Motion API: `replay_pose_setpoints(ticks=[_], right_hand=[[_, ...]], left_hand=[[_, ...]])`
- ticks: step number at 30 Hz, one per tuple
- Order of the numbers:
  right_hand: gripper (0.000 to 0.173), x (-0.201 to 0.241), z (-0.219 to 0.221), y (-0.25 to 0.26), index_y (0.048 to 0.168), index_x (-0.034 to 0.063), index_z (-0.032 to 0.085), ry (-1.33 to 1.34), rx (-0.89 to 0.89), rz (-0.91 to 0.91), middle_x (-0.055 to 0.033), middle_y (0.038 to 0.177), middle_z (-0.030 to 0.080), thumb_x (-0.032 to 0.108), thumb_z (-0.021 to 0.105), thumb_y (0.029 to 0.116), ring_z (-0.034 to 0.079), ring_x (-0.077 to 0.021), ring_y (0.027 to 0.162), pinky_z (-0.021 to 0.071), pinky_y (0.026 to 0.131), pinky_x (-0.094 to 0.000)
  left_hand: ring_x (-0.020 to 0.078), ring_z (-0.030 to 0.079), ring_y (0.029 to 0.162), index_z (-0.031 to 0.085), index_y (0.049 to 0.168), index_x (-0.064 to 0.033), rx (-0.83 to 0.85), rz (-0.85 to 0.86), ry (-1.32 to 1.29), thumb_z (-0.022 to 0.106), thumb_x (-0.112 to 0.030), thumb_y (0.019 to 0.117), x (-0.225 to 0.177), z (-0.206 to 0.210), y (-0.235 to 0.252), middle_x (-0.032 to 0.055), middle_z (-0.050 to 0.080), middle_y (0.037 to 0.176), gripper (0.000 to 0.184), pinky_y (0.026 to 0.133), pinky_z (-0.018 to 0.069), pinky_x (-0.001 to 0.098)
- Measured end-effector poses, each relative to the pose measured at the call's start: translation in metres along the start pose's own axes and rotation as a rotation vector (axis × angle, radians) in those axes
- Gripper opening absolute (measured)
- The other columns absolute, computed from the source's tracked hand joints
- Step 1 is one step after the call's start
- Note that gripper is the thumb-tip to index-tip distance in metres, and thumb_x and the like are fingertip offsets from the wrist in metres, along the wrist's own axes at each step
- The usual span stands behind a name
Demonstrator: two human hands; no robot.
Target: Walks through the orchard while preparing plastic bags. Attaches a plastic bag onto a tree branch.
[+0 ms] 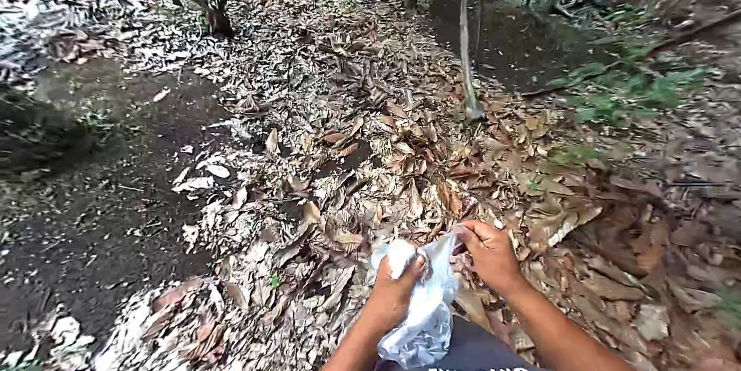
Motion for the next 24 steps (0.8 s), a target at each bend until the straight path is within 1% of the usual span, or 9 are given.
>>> replay_pose_setpoints(ticks=[4,6,8,11,12,15,19,22,24], right_hand=[[0.022,0.010,0.027,0.095,0.107,-0.0054,0.067,0.452,-0.037,0.143,-0.0161,0.092,0.075,0.009,0.050,0.1060,0.072,-0.0227,0.068,0.0637,0.063,-0.0381],[0.024,0.013,0.042,0.132,0.105,-0.0042,0.066,0.641,-0.023,0.190,-0.0158,0.088,0.074,0.011,0.048,0.1073,0.069,-0.0203,0.063,0.0617,0.059,-0.0354],[0.024,0.012,0.062,0.168,0.101,-0.0011,0.068,0.741,0.018,0.217,-0.0104,0.080,0.070,0.012,0.049,0.1063,0.065,-0.0147,0.058,0.0583,0.054,-0.0300],[0.023,0.005,0.091,0.230,0.095,0.0036,0.071,0.712,0.090,0.185,-0.0022,0.071,0.065,0.009,0.050,0.1023,0.059,-0.0077,0.057,0.0527,0.053,-0.0243],[0.023,0.003,0.102,0.253,0.093,0.0043,0.071,0.677,0.121,0.157,-0.0006,0.070,0.064,0.008,0.050,0.1007,0.058,-0.0068,0.057,0.0517,0.053,-0.0239],[0.021,0.002,0.136,0.327,0.090,0.0059,0.071,0.537,0.256,0.015,0.0015,0.072,0.066,0.006,0.051,0.0975,0.060,-0.0058,0.062,0.0532,0.058,-0.0242],[0.018,-0.018,0.174,0.445,0.090,0.0067,0.072,0.408,0.371,-0.191,0.0031,0.078,0.068,0.009,0.056,0.0979,0.063,-0.0039,0.068,0.0551,0.063,-0.0234],[0.017,-0.044,0.202,0.550,0.090,0.0072,0.072,0.440,0.369,-0.193,0.0039,0.077,0.068,0.010,0.057,0.0973,0.062,-0.0029,0.068,0.0544,0.063,-0.0226],[0.018,-0.053,0.217,0.613,0.091,0.0070,0.072,0.473,0.341,-0.134,0.0033,0.077,0.067,0.011,0.056,0.0982,0.062,-0.0038,0.069,0.0544,0.065,-0.0239]], left_hand=[[0.0144,0.067,0.098,0.064,0.122,-0.0008,0.139,0.006,0.092,0.058,-0.004,0.1006,-0.029,-0.038,0.084,0.0070,0.070,0.110,0.022,0.090,0.0576,0.0338],[0.0152,0.067,0.103,0.063,0.127,0.0012,0.189,0.024,0.173,0.057,-0.002,0.1004,-0.040,-0.054,0.117,0.0087,0.069,0.116,0.027,0.093,0.0565,0.0339],[0.0150,0.067,0.102,0.061,0.131,0.0027,0.213,0.025,0.234,0.058,-0.001,0.0994,-0.044,-0.073,0.147,0.0093,0.070,0.118,0.032,0.093,0.0570,0.0342],[0.0140,0.068,0.101,0.061,0.132,0.0034,0.217,0.007,0.271,0.059,-0.001,0.0985,-0.043,-0.105,0.194,0.0080,0.070,0.115,0.033,0.093,0.0571,0.0343],[0.0141,0.067,0.104,0.061,0.131,0.0035,0.220,0.007,0.298,0.060,-0.001,0.0985,-0.043,-0.116,0.211,0.0085,0.070,0.118,0.033,0.096,0.0563,0.0346],[0.0157,0.066,0.116,0.061,0.135,0.0003,0.224,-0.036,0.444,0.061,-0.005,0.1001,-0.044,-0.153,0.271,0.0087,0.069,0.129,0.035,0.105,0.0537,0.0368],[0.0128,0.068,0.112,0.064,0.132,-0.0034,0.138,-0.075,0.562,0.063,-0.008,0.1000,-0.049,-0.204,0.377,0.0052,0.071,0.124,0.032,0.103,0.0549,0.0350],[0.0115,0.067,0.113,0.063,0.131,0.0006,0.070,-0.032,0.552,0.066,-0.006,0.0966,-0.052,-0.240,0.471,0.0058,0.071,0.123,0.035,0.104,0.0540,0.0338],[0.0154,0.067,0.114,0.059,0.135,0.0027,0.062,-0.064,0.469,0.071,-0.003,0.0901,-0.058,-0.253,0.529,0.0091,0.070,0.126,0.046,0.103,0.0546,0.0358]])
Point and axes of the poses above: each hand's wrist, its own y-axis towards the middle knuckle, its own z-axis out of the palm, x = y × z, the point moved 10 cm from there along y, towards the middle knuckle
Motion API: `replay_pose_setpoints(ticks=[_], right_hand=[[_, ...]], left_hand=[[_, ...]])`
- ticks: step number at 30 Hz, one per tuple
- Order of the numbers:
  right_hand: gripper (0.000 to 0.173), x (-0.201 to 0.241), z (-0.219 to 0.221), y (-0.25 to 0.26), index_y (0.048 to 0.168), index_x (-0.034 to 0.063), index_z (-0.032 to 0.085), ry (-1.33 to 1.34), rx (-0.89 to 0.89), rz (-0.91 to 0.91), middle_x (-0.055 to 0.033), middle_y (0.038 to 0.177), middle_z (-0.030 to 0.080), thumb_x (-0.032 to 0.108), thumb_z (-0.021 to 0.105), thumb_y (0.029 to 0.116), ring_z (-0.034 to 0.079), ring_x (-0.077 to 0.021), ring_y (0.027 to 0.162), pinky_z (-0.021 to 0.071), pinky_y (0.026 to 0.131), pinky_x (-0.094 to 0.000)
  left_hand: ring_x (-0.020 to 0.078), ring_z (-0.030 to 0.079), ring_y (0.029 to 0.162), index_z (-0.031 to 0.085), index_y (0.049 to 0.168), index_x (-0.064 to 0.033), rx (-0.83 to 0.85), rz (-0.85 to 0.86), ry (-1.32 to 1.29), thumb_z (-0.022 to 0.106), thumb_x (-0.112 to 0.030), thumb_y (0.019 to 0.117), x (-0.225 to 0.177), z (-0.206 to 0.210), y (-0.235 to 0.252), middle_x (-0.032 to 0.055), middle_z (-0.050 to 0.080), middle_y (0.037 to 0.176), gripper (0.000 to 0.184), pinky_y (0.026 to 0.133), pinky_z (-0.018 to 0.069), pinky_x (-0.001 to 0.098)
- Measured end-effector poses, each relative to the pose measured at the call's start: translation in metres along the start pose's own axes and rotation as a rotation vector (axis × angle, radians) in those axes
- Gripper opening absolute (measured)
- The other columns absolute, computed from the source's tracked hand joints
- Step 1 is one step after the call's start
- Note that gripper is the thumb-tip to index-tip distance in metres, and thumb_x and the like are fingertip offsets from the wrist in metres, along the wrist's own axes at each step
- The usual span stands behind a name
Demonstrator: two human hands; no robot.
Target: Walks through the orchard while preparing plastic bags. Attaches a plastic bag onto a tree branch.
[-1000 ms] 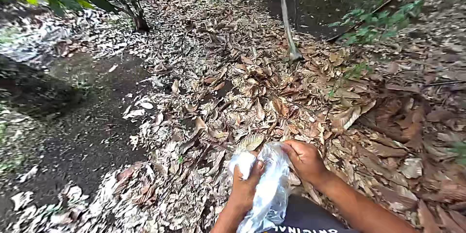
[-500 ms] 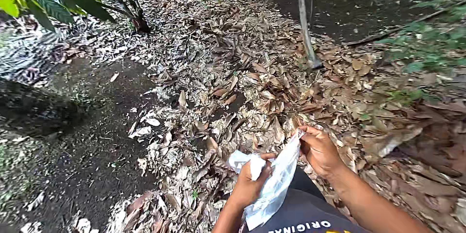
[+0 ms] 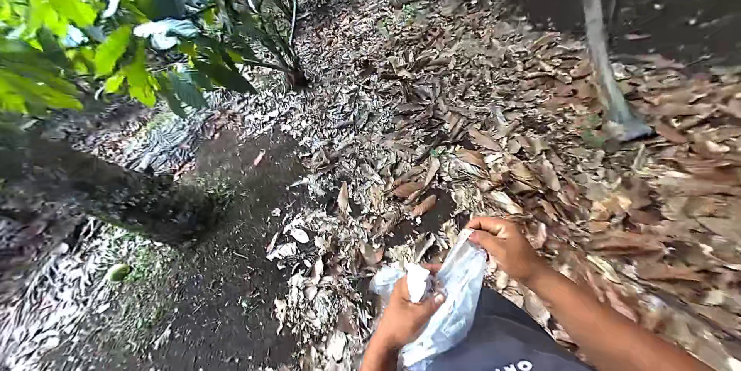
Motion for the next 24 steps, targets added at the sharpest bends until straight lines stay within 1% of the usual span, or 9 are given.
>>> replay_pose_setpoints(ticks=[2,4,7,9,13,16,19,22,24], right_hand=[[0.018,-0.002,-0.013,0.054,0.091,0.0066,0.071,0.017,-0.003,0.014,0.0032,0.077,0.067,0.009,0.055,0.0988,0.063,-0.0038,0.069,0.0550,0.065,-0.0236],[0.018,0.001,-0.021,0.105,0.091,0.0063,0.072,0.000,0.030,-0.002,0.0035,0.079,0.069,0.008,0.055,0.0985,0.063,-0.0031,0.070,0.0550,0.065,-0.0227],[0.018,-0.007,-0.021,0.170,0.094,0.0066,0.072,-0.029,0.101,-0.013,0.0043,0.082,0.069,0.009,0.056,0.0995,0.063,-0.0019,0.071,0.0553,0.066,-0.0212],[0.018,-0.021,-0.019,0.209,0.093,0.0069,0.071,-0.056,0.115,-0.014,0.0048,0.079,0.068,0.011,0.056,0.1002,0.063,-0.0012,0.070,0.0546,0.066,-0.0208],[0.019,-0.054,-0.007,0.298,0.092,0.0051,0.071,-0.098,0.130,-0.035,0.0032,0.080,0.068,0.013,0.056,0.1011,0.062,-0.0017,0.071,0.0537,0.065,-0.0209],[0.019,-0.081,0.008,0.383,0.092,0.0054,0.071,-0.202,0.159,-0.075,0.0034,0.079,0.068,0.015,0.057,0.1013,0.062,-0.0006,0.071,0.0532,0.065,-0.0199],[0.021,-0.115,0.033,0.472,0.094,0.0057,0.072,-0.303,0.195,-0.087,0.0025,0.080,0.069,0.019,0.058,0.1015,0.062,-0.0012,0.071,0.0547,0.066,-0.0223],[0.019,-0.140,0.058,0.569,0.095,0.0075,0.073,-0.362,0.155,-0.029,0.0031,0.080,0.070,0.019,0.059,0.1002,0.064,-0.0019,0.072,0.0558,0.068,-0.0240],[0.021,-0.149,0.074,0.623,0.094,0.0093,0.073,-0.396,0.161,-0.001,0.0035,0.080,0.069,0.023,0.059,0.1013,0.063,-0.0021,0.073,0.0557,0.068,-0.0247]], left_hand=[[0.0190,0.065,0.118,0.053,0.142,0.0033,0.052,-0.024,-0.066,0.076,0.000,0.0846,-0.006,-0.010,0.049,0.0120,0.067,0.131,0.061,0.105,0.0540,0.0378],[0.0209,0.065,0.118,0.051,0.144,0.0029,0.069,-0.043,-0.090,0.074,0.003,0.0845,-0.012,-0.028,0.092,0.0134,0.066,0.132,0.063,0.104,0.0542,0.0390],[0.0188,0.066,0.114,0.055,0.140,0.0024,0.031,-0.050,-0.090,0.066,0.006,0.0889,-0.013,-0.069,0.143,0.0119,0.068,0.127,0.052,0.102,0.0548,0.0376],[0.0159,0.066,0.112,0.057,0.137,0.0030,0.028,-0.031,-0.075,0.062,0.006,0.0902,-0.004,-0.097,0.178,0.0098,0.069,0.124,0.047,0.101,0.0546,0.0354],[0.0122,0.068,0.108,0.063,0.128,0.0017,-0.007,-0.003,-0.051,0.064,0.003,0.0939,0.021,-0.159,0.254,0.0065,0.072,0.118,0.034,0.100,0.0559,0.0332],[0.0104,0.069,0.103,0.066,0.121,0.0003,-0.043,0.064,-0.059,0.065,0.003,0.0936,0.040,-0.220,0.320,0.0045,0.073,0.112,0.027,0.097,0.0570,0.0322],[0.0055,0.068,0.100,0.068,0.115,-0.0032,-0.065,0.097,-0.041,0.066,0.004,0.0916,0.058,-0.295,0.386,-0.0009,0.073,0.107,0.025,0.095,0.0571,0.0283],[0.0058,0.070,0.094,0.069,0.112,-0.0051,-0.092,0.026,-0.068,0.067,0.004,0.0908,0.065,-0.379,0.461,-0.0018,0.074,0.100,0.023,0.090,0.0591,0.0289],[0.0066,0.070,0.093,0.069,0.112,-0.0049,-0.059,0.007,-0.071,0.066,0.004,0.0908,0.058,-0.427,0.501,-0.0013,0.074,0.100,0.023,0.089,0.0596,0.0301]])
Point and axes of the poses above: each hand's wrist, its own y-axis towards the middle knuckle, its own z-axis out of the palm, x = y × z, the point moved 10 cm from there along y, towards the middle knuckle
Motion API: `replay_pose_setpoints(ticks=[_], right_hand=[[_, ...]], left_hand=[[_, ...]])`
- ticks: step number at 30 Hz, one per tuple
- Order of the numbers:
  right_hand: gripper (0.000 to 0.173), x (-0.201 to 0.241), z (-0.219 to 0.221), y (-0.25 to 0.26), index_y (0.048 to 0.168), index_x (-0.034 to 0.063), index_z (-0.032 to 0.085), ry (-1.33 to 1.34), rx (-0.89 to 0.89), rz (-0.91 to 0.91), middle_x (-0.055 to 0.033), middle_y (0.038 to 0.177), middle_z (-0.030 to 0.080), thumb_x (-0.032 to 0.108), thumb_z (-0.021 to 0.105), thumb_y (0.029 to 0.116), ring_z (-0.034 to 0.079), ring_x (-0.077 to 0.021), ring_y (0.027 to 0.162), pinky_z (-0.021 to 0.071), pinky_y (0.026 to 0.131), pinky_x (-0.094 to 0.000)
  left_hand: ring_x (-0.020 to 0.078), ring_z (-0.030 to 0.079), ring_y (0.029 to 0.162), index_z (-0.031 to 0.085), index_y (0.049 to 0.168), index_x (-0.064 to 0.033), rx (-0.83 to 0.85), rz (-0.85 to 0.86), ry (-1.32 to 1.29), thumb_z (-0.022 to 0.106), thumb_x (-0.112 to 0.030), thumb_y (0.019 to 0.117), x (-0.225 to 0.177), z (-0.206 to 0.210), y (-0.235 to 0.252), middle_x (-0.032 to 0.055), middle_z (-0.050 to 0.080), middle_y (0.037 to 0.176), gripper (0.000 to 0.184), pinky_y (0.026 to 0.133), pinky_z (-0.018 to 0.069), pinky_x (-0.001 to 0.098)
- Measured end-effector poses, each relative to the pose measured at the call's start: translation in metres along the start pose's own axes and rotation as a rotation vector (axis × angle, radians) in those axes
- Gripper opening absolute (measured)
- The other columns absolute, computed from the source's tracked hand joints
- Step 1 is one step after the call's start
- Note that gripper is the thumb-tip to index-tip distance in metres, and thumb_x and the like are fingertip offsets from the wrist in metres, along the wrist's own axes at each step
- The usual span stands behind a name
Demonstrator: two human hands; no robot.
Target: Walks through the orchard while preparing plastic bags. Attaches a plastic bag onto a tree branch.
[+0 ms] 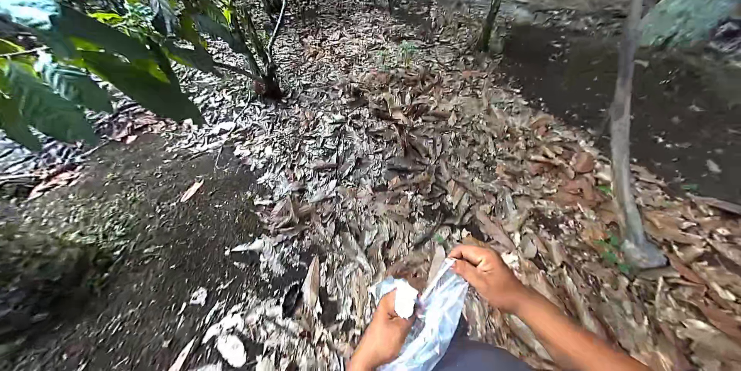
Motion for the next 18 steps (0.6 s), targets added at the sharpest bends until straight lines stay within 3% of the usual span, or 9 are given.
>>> replay_pose_setpoints(ticks=[4,8,10,13,18], right_hand=[[0.026,-0.003,0.009,0.093,0.094,0.0108,0.073,-0.047,-0.010,-0.015,0.0036,0.077,0.068,0.030,0.057,0.1032,0.063,-0.0023,0.070,0.0550,0.066,-0.0259],[0.026,-0.036,0.020,0.165,0.097,0.0098,0.072,0.022,-0.037,0.021,0.0018,0.077,0.068,0.029,0.057,0.1039,0.062,-0.0049,0.068,0.0549,0.063,-0.0281],[0.027,-0.062,0.033,0.207,0.098,0.0094,0.072,0.037,-0.014,0.063,0.0006,0.077,0.067,0.030,0.057,0.1042,0.062,-0.0066,0.066,0.0548,0.061,-0.0294],[0.029,-0.098,0.048,0.280,0.101,0.0080,0.072,0.022,0.045,0.106,-0.0022,0.082,0.069,0.031,0.055,0.1054,0.065,-0.0093,0.073,0.0564,0.070,-0.0332],[0.032,-0.167,0.063,0.434,0.103,0.0084,0.072,0.021,0.065,0.088,-0.0031,0.083,0.069,0.033,0.053,0.1063,0.064,-0.0101,0.075,0.0559,0.072,-0.0344]], left_hand=[[0.0079,0.071,0.093,0.069,0.112,-0.0048,0.071,0.019,0.049,0.065,0.000,0.0936,-0.032,-0.078,0.070,0.0001,0.075,0.100,0.019,0.089,0.0597,0.0312],[0.0070,0.071,0.096,0.069,0.113,-0.0027,0.067,0.022,0.167,0.068,-0.005,0.0956,-0.052,-0.130,0.127,0.0002,0.075,0.102,0.017,0.093,0.0590,0.0312],[0.0071,0.071,0.096,0.068,0.113,0.0005,0.031,0.006,0.241,0.070,-0.006,0.0940,-0.047,-0.157,0.155,0.0024,0.076,0.101,0.020,0.094,0.0590,0.0310],[0.0091,0.072,0.097,0.068,0.112,0.0036,-0.012,-0.007,0.405,0.074,-0.014,0.0929,-0.032,-0.202,0.210,0.0069,0.075,0.100,0.027,0.095,0.0585,0.0339],[0.0146,0.072,0.096,0.069,0.111,0.0021,-0.038,-0.043,0.600,0.074,-0.023,0.0934,-0.020,-0.289,0.341,0.0104,0.075,0.098,0.031,0.093,0.0586,0.0407]])
Point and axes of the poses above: each hand's wrist, its own y-axis towards the middle knuckle, its own z-axis out of the palm, x = y × z, the point moved 10 cm from there along y, towards the middle knuckle
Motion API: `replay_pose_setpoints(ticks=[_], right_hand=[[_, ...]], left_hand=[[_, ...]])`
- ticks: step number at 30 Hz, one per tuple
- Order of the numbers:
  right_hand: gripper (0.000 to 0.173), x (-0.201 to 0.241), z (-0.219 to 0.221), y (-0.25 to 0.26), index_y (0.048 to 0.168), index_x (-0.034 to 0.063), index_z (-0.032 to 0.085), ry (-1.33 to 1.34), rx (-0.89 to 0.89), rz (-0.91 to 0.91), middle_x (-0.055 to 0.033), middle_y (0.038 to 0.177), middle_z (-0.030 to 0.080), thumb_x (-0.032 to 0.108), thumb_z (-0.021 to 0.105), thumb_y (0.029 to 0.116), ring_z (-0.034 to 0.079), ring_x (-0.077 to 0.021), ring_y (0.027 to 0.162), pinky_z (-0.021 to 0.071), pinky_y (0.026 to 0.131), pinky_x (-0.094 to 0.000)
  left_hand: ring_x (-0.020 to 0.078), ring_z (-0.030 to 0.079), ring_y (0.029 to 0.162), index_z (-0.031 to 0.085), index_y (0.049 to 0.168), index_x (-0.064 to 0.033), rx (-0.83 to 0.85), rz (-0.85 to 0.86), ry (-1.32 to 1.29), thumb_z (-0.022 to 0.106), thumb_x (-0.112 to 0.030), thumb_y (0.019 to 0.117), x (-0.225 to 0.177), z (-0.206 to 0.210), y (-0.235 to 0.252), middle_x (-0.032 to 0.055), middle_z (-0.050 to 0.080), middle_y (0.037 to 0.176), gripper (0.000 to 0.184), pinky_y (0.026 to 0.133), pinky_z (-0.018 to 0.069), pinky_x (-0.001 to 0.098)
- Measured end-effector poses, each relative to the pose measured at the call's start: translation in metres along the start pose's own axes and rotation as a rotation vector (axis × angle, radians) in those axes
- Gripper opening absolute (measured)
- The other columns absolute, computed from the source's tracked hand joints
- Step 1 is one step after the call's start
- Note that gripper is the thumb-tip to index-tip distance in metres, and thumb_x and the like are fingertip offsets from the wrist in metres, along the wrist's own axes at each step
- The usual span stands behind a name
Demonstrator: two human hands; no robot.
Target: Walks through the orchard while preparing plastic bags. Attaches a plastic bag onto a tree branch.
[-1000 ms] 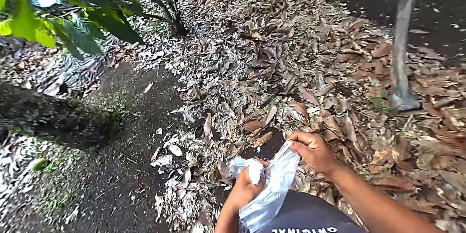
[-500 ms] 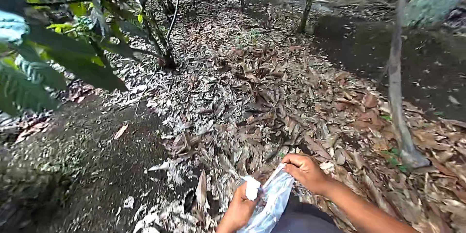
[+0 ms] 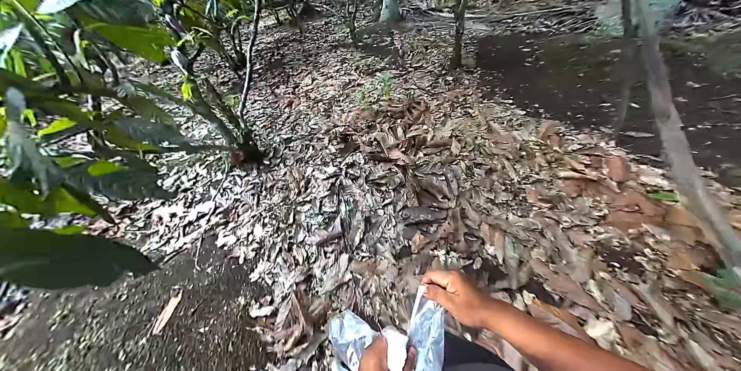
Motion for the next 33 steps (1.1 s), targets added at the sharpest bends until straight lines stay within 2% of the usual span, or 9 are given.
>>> replay_pose_setpoints(ticks=[4,8,13,19,23,26,28,30,33], right_hand=[[0.031,-0.048,0.003,0.154,0.108,0.0065,0.072,0.056,-0.003,0.039,-0.0060,0.085,0.070,0.030,0.052,0.1054,0.067,-0.0139,0.077,0.0584,0.076,-0.0399],[0.033,-0.032,0.006,0.274,0.106,0.0090,0.072,-0.034,0.094,0.037,-0.0054,0.085,0.070,0.033,0.049,0.1062,0.068,-0.0151,0.079,0.0579,0.077,-0.0421],[0.040,-0.020,0.011,0.374,0.115,0.0110,0.067,-0.108,0.162,0.027,-0.0048,0.089,0.070,0.043,0.044,0.1068,0.068,-0.0165,0.082,0.0585,0.076,-0.0450],[0.043,-0.060,0.036,0.484,0.114,0.0124,0.066,-0.137,0.069,0.087,-0.0043,0.083,0.068,0.048,0.043,0.1059,0.067,-0.0184,0.076,0.0579,0.071,-0.0480],[0.042,-0.077,0.067,0.587,0.114,0.0126,0.066,-0.197,0.122,0.098,-0.0058,0.084,0.068,0.047,0.042,0.1065,0.068,-0.0213,0.075,0.0585,0.070,-0.0512],[0.038,-0.075,0.100,0.678,0.115,0.0108,0.067,-0.224,0.167,0.136,-0.0112,0.089,0.070,0.040,0.045,0.1067,0.070,-0.0282,0.082,0.0569,0.077,-0.0574],[0.037,-0.070,0.132,0.731,0.115,0.0087,0.068,-0.233,0.236,0.168,-0.0136,0.095,0.071,0.036,0.045,0.1069,0.070,-0.0304,0.091,0.0558,0.084,-0.0584],[0.038,-0.058,0.161,0.784,0.109,0.0071,0.068,-0.276,0.311,0.124,-0.0144,0.093,0.070,0.037,0.045,0.1068,0.069,-0.0323,0.091,0.0540,0.084,-0.0597],[0.040,-0.052,0.196,0.841,0.108,0.0078,0.068,-0.297,0.395,0.066,-0.0136,0.096,0.070,0.040,0.044,0.1078,0.069,-0.0322,0.095,0.0538,0.086,-0.0601]], left_hand=[[0.0228,0.072,0.097,0.070,0.114,-0.0003,0.024,-0.092,0.184,0.074,-0.030,0.0926,0.055,-0.062,0.128,0.0134,0.074,0.101,0.037,0.092,0.0583,0.0489],[0.0193,0.072,0.094,0.072,0.110,-0.0079,0.020,-0.110,0.221,0.074,-0.035,0.0919,0.083,-0.131,0.212,0.0073,0.074,0.100,0.032,0.090,0.0596,0.0472],[0.0098,0.071,0.092,0.071,0.109,-0.0083,-0.078,-0.087,0.047,0.073,-0.029,0.0940,0.096,-0.213,0.279,0.0019,0.074,0.098,0.026,0.090,0.0598,0.0355],[0.0118,0.071,0.092,0.071,0.107,-0.0077,-0.018,-0.045,0.071,0.074,-0.033,0.0939,0.169,-0.275,0.378,0.0034,0.074,0.097,0.029,0.089,0.0600,0.0379],[0.0102,0.071,0.093,0.071,0.109,-0.0062,0.003,-0.013,0.040,0.074,-0.030,0.0937,0.230,-0.336,0.448,0.0039,0.074,0.098,0.029,0.091,0.0595,0.0354],[0.0108,0.071,0.091,0.070,0.110,-0.0026,0.020,-0.040,-0.016,0.075,-0.023,0.0922,0.272,-0.402,0.503,0.0055,0.075,0.097,0.028,0.090,0.0595,0.0353],[0.0139,0.072,0.091,0.071,0.110,-0.0034,0.046,-0.102,0.069,0.074,-0.027,0.0928,0.297,-0.445,0.528,0.0069,0.075,0.096,0.029,0.090,0.0596,0.0390],[0.0171,0.072,0.089,0.072,0.108,-0.0033,0.053,-0.147,0.165,0.074,-0.028,0.0924,0.315,-0.495,0.550,0.0087,0.075,0.095,0.029,0.088,0.0593,0.0429],[0.0165,0.071,0.082,0.072,0.101,-0.0042,0.051,-0.191,0.194,0.074,-0.027,0.0919,0.344,-0.561,0.574,0.0069,0.073,0.088,0.024,0.082,0.0604,0.0428]])
Point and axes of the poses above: each hand's wrist, its own y-axis towards the middle knuckle, its own z-axis out of the palm, x = y × z, the point moved 10 cm from there along y, towards the middle knuckle
